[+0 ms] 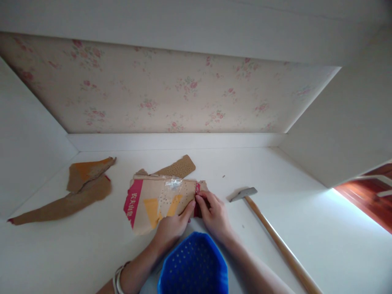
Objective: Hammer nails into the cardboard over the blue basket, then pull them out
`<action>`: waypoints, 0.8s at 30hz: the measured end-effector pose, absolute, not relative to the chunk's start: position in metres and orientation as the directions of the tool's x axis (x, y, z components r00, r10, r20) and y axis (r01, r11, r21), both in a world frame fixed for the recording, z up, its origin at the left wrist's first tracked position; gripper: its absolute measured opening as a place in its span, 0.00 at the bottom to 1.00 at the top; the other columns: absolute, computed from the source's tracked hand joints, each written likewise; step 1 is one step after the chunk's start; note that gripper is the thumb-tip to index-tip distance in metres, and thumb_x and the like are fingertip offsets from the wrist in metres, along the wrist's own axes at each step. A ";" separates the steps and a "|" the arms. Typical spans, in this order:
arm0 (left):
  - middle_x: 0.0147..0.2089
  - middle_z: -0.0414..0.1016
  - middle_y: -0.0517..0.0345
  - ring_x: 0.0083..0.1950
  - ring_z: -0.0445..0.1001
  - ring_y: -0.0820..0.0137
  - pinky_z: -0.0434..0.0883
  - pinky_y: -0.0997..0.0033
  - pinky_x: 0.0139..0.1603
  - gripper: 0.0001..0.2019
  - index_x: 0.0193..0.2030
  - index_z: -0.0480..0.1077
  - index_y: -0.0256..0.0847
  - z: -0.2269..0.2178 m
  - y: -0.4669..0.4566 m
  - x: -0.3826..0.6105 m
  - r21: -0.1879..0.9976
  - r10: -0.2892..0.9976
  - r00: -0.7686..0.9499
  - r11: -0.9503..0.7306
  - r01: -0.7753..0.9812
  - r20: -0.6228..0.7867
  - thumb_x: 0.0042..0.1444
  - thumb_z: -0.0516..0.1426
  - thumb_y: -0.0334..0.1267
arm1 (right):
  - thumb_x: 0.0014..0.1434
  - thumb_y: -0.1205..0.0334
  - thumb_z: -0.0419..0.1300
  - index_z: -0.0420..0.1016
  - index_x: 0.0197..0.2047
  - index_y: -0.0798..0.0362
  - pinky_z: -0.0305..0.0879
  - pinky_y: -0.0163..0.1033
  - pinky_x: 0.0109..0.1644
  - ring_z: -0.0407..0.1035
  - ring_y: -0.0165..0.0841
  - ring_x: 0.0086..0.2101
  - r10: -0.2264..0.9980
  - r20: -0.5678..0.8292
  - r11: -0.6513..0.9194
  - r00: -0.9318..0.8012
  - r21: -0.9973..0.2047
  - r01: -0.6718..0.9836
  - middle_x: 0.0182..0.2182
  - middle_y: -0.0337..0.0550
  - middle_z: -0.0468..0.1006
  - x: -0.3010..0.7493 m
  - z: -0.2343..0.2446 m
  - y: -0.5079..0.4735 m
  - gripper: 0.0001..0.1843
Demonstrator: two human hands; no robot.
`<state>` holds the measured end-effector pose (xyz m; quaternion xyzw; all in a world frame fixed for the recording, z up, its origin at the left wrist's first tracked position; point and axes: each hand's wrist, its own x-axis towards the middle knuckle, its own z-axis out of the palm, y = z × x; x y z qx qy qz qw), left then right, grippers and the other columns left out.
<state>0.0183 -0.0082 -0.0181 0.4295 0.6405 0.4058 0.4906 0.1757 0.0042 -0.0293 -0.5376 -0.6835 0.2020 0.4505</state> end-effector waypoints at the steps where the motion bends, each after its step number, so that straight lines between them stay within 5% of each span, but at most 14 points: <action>1: 0.18 0.75 0.55 0.26 0.76 0.56 0.64 0.67 0.30 0.17 0.17 0.75 0.47 -0.017 -0.009 0.019 0.929 0.951 -0.127 0.303 0.213 -0.282 0.48 0.68 0.52 | 0.71 0.56 0.58 0.77 0.43 0.53 0.74 0.44 0.42 0.76 0.34 0.36 0.911 0.412 0.355 -0.025 -0.753 0.553 0.36 0.39 0.80 0.175 -0.030 0.004 0.10; 6: 0.21 0.77 0.54 0.28 0.77 0.59 0.68 0.67 0.35 0.21 0.16 0.75 0.47 -0.019 -0.009 0.019 0.912 0.957 -0.113 0.290 0.290 -0.269 0.54 0.63 0.54 | 0.71 0.57 0.58 0.77 0.41 0.53 0.74 0.43 0.41 0.75 0.33 0.35 0.884 0.467 0.398 -0.012 -0.739 0.543 0.34 0.38 0.79 0.175 -0.029 0.001 0.10; 16: 0.19 0.75 0.58 0.20 0.73 0.67 0.67 0.70 0.24 0.19 0.28 0.76 0.39 -0.013 0.004 0.011 0.960 0.917 -0.288 0.253 -0.118 -0.277 0.51 0.65 0.56 | 0.71 0.54 0.58 0.75 0.42 0.54 0.73 0.42 0.38 0.74 0.32 0.32 0.859 0.438 0.243 0.267 -0.805 0.541 0.33 0.37 0.78 0.183 -0.037 0.006 0.12; 20: 0.27 0.78 0.62 0.20 0.69 0.75 0.62 0.75 0.21 0.22 0.37 0.76 0.38 -0.008 0.007 0.009 0.875 0.891 -0.321 0.149 -0.461 -0.320 0.40 0.72 0.50 | 0.71 0.55 0.58 0.76 0.45 0.55 0.75 0.40 0.35 0.76 0.31 0.31 0.877 0.359 0.141 0.320 -0.828 0.542 0.33 0.37 0.79 0.186 -0.042 0.013 0.12; 24: 0.30 0.79 0.61 0.20 0.68 0.78 0.62 0.77 0.21 0.24 0.38 0.76 0.37 -0.007 0.010 0.006 0.841 0.887 -0.310 0.143 -0.522 -0.343 0.39 0.73 0.50 | 0.72 0.56 0.58 0.76 0.45 0.55 0.75 0.40 0.35 0.76 0.31 0.30 0.905 0.331 0.109 0.268 -0.789 0.605 0.33 0.37 0.79 0.189 -0.043 0.015 0.11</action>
